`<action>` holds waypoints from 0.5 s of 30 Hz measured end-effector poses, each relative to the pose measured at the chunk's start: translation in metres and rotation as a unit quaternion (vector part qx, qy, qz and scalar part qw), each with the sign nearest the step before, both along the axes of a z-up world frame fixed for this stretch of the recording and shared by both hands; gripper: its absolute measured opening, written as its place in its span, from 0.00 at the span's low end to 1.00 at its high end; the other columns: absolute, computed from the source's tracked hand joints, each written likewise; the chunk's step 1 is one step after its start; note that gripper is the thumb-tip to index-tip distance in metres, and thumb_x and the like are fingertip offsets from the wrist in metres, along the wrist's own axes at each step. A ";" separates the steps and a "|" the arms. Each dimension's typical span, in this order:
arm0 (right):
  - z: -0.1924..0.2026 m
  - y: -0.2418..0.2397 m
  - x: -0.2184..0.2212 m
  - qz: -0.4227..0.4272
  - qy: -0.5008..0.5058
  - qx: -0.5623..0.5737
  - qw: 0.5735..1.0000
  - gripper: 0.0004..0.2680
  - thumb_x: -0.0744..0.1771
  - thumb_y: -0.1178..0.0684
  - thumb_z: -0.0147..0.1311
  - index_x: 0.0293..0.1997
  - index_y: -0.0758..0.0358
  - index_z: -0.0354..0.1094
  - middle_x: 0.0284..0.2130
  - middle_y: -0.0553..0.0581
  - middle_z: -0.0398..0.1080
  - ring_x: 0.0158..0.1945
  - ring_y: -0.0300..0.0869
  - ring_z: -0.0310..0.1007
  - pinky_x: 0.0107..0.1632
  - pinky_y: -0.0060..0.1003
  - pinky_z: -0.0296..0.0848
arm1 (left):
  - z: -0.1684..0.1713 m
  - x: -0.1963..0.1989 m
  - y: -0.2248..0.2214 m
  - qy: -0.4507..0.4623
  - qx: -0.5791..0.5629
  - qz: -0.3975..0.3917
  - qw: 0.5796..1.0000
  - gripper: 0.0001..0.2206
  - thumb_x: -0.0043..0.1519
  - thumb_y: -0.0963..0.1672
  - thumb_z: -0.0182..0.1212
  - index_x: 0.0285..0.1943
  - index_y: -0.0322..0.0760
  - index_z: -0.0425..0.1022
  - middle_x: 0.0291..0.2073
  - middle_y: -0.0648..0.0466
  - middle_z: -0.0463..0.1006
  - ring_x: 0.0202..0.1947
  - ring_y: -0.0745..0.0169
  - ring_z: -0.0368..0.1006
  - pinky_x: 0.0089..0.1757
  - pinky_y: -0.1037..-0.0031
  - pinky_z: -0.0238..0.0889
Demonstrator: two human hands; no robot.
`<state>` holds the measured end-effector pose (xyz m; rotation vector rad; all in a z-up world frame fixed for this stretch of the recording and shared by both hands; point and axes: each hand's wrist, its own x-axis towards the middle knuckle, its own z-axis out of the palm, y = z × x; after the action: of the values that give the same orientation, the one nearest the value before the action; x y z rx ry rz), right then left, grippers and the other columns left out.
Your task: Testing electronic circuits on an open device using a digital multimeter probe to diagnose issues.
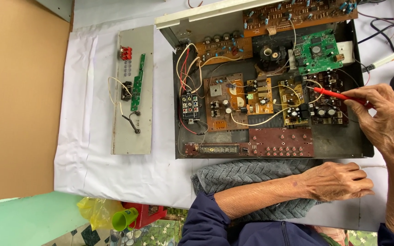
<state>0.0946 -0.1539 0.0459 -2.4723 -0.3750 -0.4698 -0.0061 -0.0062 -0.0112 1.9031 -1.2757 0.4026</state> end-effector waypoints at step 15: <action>-0.016 -0.009 0.001 0.004 0.041 0.001 0.999 0.07 0.76 0.65 0.64 0.62 0.70 0.77 0.51 0.65 0.73 0.57 0.52 0.66 0.55 0.42 0.67 | -0.013 -0.003 -0.003 0.032 0.006 -0.011 0.999 0.13 0.72 0.48 0.42 0.36 0.39 0.64 0.30 0.54 0.69 0.36 0.51 0.67 0.33 0.64 0.56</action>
<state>0.0952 -0.1632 0.0297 -2.4776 -0.3500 -0.3641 -0.0096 -0.0097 -0.0238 1.8951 -1.2597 0.3201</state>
